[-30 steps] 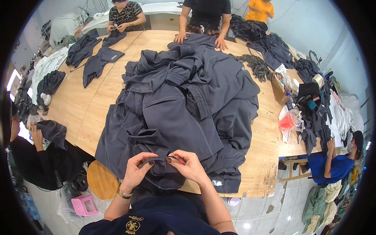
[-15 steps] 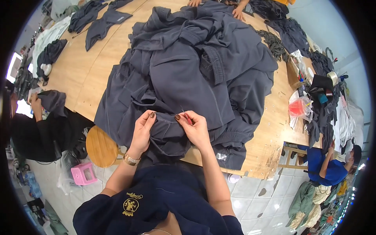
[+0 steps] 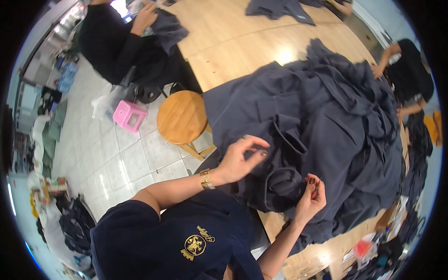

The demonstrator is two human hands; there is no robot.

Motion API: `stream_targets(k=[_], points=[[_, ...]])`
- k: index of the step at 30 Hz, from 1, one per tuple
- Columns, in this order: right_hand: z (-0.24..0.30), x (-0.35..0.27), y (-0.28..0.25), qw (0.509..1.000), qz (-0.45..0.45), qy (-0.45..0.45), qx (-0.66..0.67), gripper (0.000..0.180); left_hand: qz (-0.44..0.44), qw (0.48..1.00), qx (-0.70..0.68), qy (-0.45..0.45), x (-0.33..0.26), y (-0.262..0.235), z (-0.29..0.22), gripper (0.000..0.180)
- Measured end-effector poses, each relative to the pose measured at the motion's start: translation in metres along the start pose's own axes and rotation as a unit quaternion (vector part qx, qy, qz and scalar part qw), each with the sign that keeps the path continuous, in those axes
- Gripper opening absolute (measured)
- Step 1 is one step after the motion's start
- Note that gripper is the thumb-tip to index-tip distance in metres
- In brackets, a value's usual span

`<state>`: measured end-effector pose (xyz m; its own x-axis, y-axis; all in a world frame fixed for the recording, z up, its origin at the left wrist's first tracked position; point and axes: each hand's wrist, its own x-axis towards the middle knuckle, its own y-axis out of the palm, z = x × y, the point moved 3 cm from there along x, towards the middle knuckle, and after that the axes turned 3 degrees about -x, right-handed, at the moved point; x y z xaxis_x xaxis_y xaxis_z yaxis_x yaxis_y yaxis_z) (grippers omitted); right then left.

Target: Inspect garments for loose threads and trim them using small snips/scissors.

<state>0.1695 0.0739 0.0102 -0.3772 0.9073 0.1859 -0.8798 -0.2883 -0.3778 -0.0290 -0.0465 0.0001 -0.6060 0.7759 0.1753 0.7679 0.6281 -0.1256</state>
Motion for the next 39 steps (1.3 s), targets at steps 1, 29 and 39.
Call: stream_targets(k=[1,29,39], points=[[-0.001,0.001,0.006,1.0,0.018,-0.007,0.005,0.015,-0.069,0.998,0.005,-0.014,-0.008,-0.022,0.015,0.02],[-0.059,-0.066,-0.018,0.952,-0.306,-0.001,-0.017,0.018,0.254,0.88,0.24,0.323,-0.013,0.114,0.085,0.039],[-0.072,-0.074,-0.006,0.938,-0.325,-0.073,-0.097,0.02,0.293,0.841,0.25,0.379,-0.002,0.117,0.071,0.04]])
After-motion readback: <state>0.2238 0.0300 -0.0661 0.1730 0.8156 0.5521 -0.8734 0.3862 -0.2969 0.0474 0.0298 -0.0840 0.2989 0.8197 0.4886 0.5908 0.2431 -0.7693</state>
